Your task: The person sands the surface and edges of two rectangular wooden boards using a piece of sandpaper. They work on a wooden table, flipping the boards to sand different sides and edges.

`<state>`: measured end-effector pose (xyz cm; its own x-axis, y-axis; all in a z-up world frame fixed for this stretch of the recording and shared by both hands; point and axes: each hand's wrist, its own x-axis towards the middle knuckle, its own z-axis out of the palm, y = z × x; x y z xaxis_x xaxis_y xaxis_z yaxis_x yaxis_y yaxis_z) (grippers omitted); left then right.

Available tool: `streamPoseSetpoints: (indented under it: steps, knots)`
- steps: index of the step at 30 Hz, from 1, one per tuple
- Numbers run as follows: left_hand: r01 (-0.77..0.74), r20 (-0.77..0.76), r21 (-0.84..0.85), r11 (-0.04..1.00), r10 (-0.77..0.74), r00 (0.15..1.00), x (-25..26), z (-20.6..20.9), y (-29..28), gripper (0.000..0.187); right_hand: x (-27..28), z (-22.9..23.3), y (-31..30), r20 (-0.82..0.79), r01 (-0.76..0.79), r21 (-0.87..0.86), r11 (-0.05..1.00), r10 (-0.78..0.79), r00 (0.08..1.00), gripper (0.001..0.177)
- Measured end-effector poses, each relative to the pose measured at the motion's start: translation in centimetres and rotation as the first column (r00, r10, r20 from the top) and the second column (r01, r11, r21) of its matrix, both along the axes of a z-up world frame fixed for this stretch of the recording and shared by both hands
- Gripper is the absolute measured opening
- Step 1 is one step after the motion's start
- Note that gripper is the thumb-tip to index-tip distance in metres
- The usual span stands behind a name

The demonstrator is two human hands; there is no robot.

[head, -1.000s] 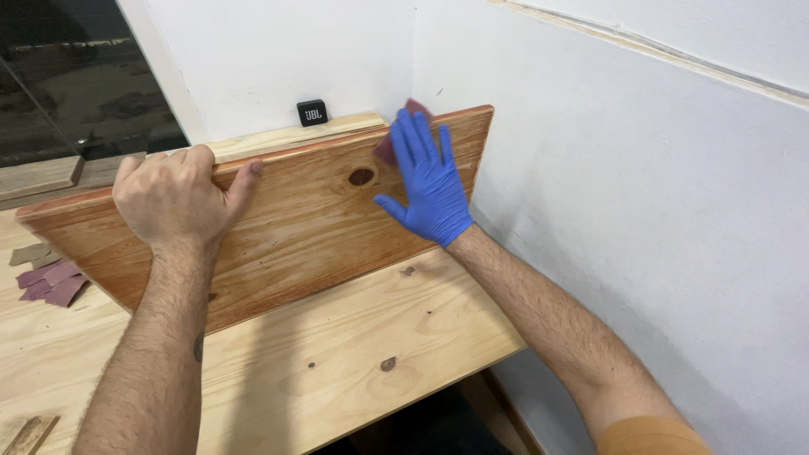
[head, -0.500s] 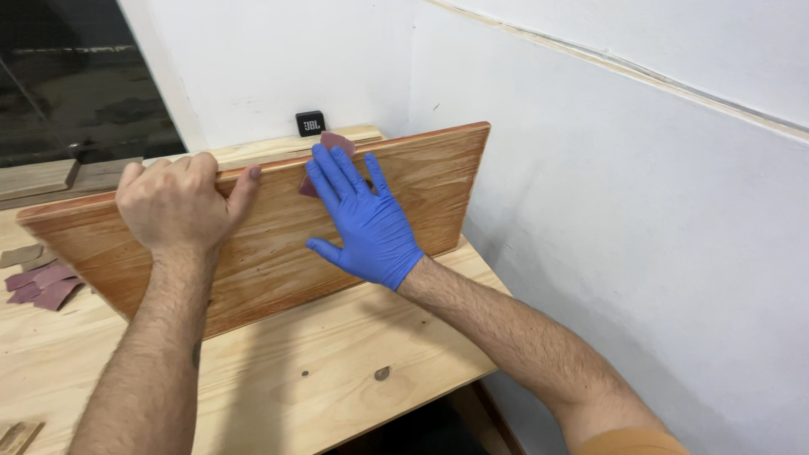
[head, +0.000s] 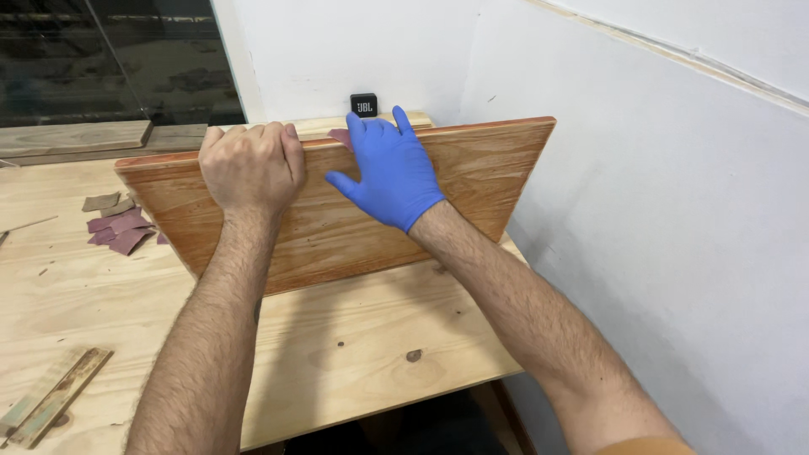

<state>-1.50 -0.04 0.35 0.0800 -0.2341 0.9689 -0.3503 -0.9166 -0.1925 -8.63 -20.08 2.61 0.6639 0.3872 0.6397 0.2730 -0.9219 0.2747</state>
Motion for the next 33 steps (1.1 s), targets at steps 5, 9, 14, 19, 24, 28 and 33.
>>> streamPoseSetpoints:
  steps: [5, 9, 14, 19, 24, 28, 33]
  knots:
    - [0.000, 0.020, 0.002, 1.000, 0.000, 1.000, -0.7, 0.1, 0.0, 0.039, -2.1, 0.5, 2.8, -0.061, 0.028, -0.001, 1.000, -0.028, 0.998, 0.086]
    - [0.002, 0.035, -0.012, 1.000, -0.002, 0.999, -0.9, 0.2, -0.1, 0.037, -2.0, 0.5, 2.0, -0.112, -0.001, 0.002, 1.000, 0.001, 0.994, 0.078]
    - [0.029, 0.032, -0.024, 0.999, -0.028, 0.999, -0.6, 0.6, -0.3, 0.038, 3.0, -0.9, -0.9, 0.010, -0.114, 0.130, 0.985, 0.114, 0.993, 0.035]
    - [0.036, 0.024, -0.014, 0.999, -0.035, 0.999, -1.4, 0.5, 0.0, 0.042, 1.3, -0.4, -1.8, 0.062, -0.257, 0.227, 0.939, 0.249, 0.966, 0.026]
    - [0.096, -0.108, 0.041, 0.995, -0.091, 0.990, -7.4, 1.5, 0.7, 0.069, -3.2, 0.4, -3.2, 0.037, -0.345, 0.220, 0.912, 0.346, 0.937, 0.024]
    - [0.047, -0.272, 0.160, 0.986, -0.002, 0.962, -12.5, 0.6, 1.5, 0.074, -8.0, -1.4, -6.5, 0.121, -0.363, 0.225, 0.904, 0.344, 0.931, 0.023]
    - [0.086, -0.541, 0.200, 0.976, 0.037, 0.840, -22.1, -3.3, 2.0, 0.067, -16.3, -6.2, -8.0, 0.173, -0.386, 0.114, 0.915, 0.365, 0.915, 0.024]
